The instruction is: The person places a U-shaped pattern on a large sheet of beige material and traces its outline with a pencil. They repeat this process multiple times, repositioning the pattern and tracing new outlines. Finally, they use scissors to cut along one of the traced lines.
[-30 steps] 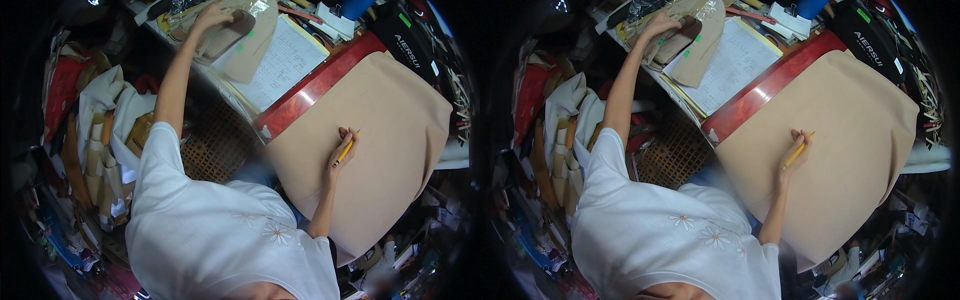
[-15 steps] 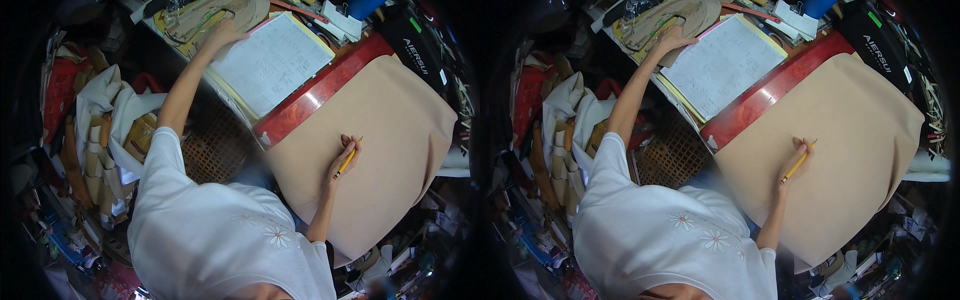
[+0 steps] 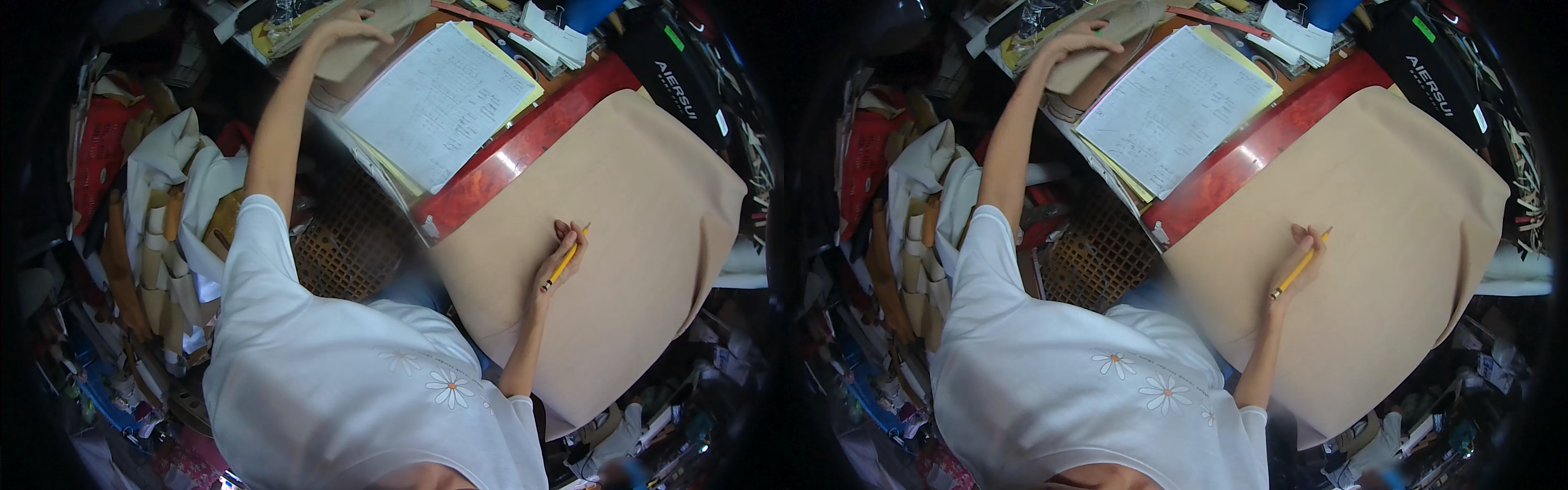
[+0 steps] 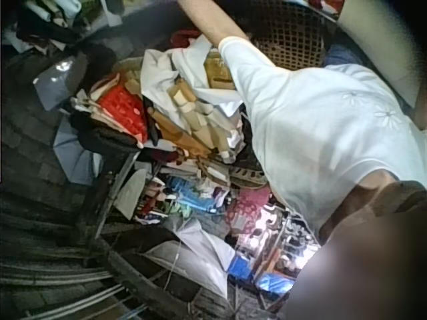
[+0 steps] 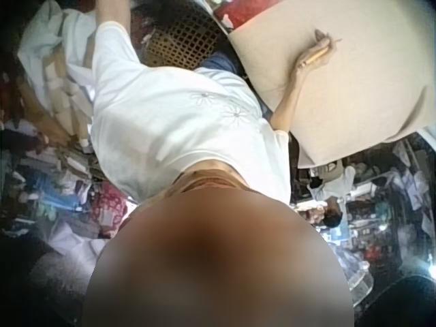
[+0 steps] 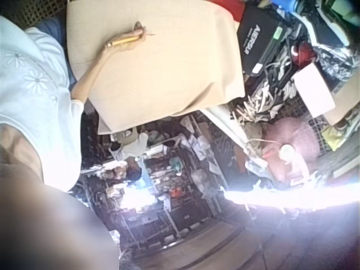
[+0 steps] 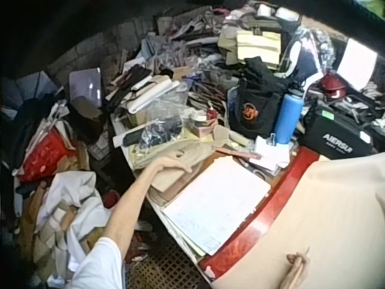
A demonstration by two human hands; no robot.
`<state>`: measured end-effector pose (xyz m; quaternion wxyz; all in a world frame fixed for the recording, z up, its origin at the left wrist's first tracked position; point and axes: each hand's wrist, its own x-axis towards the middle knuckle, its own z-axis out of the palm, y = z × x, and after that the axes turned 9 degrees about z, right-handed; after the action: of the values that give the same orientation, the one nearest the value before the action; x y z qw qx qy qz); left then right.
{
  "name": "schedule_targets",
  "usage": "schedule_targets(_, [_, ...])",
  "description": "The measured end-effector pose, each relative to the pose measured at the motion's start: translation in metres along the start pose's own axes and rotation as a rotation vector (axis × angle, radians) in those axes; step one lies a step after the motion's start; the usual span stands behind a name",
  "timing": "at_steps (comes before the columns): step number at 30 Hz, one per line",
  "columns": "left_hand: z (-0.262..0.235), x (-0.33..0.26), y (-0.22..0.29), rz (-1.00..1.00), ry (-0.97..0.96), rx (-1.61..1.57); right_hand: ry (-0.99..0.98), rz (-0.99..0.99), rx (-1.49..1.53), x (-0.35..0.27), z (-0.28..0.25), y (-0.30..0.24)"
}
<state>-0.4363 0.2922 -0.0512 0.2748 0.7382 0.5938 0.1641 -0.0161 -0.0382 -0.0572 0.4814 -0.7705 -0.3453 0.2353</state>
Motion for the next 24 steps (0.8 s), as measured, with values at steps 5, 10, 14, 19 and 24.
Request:
schedule_targets(5, [-0.065, 0.001, 0.011, -0.083, -0.108, 0.056, -0.008, -0.001, 0.006, -0.001, 0.001, -0.001])
schedule_targets(10, [0.000, -0.009, -0.009, -0.053, 0.231, 0.343, -0.004, 0.004, 0.020, 0.000, 0.001, 0.000])
schedule_targets(14, [0.050, -0.011, -0.020, -0.093, 0.125, 0.405, -0.003, 0.007, 0.010, 0.001, 0.000, 0.002])
schedule_targets(19, [0.015, -0.011, -0.008, -0.087, -0.054, 0.257, -0.012, 0.017, 0.026, 0.001, 0.000, 0.002])
schedule_targets(24, [-0.035, -0.007, -0.011, -0.069, 0.185, -0.178, -0.006, 0.034, 0.025, 0.001, 0.000, 0.000])
